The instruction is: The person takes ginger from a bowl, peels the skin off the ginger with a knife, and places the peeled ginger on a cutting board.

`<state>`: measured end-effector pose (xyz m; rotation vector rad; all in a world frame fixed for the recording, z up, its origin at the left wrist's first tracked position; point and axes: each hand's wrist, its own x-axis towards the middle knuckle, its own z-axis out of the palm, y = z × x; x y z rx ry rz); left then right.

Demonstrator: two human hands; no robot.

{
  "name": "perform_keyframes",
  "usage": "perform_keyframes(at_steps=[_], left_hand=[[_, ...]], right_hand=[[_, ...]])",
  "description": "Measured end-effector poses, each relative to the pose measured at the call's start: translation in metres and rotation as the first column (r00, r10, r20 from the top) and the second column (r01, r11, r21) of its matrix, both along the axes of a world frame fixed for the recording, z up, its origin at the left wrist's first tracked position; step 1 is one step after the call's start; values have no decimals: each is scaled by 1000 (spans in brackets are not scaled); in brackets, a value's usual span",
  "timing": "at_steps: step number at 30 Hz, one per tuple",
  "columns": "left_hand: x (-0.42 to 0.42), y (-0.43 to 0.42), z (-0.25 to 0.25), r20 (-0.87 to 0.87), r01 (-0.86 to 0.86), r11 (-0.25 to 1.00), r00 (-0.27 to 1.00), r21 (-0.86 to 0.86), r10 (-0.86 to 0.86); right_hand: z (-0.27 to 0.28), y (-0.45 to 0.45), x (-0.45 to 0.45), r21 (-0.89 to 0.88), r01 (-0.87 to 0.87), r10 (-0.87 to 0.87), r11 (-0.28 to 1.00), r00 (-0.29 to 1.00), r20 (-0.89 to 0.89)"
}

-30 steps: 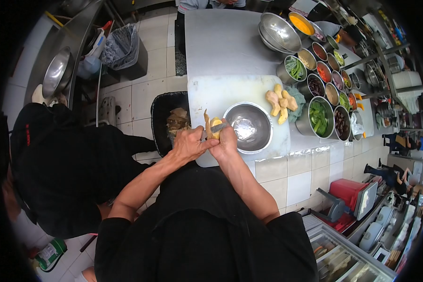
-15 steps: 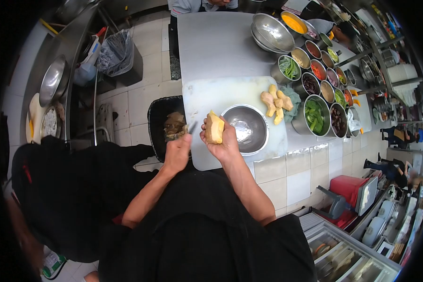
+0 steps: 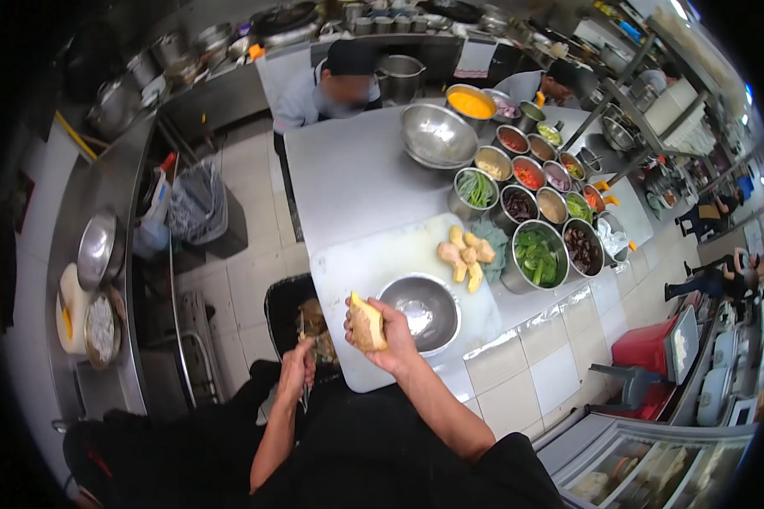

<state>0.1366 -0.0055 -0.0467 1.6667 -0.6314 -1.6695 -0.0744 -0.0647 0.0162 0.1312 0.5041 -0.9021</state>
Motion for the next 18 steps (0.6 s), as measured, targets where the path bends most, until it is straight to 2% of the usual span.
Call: perform_keyframes(at_steps=[9,11,13,16,18], left_hand=[[-10,-5,-1,-16,-82,995,997,-58,82],[-10,-3,-7,42,-24,980,999,-197,33],[-11,-3,-10,55,-18,987,998,-159,27],[-8,-4,-13,-112,-5,995,994,-104,-7],[-4,-4,-13,-217,31,1000,976,2,-30]], right_hand=[[-3,4,-13,-21,22,-22,1000,1000,-2],[-8,6,-13,29,58,-57,998,997,-45],[-10,6,-16,54,65,-62,996,997,-54],[-4,7,-19,57,67,-63,996,996,-69],[3,7,-19,66,71,-63,995,990,-125]])
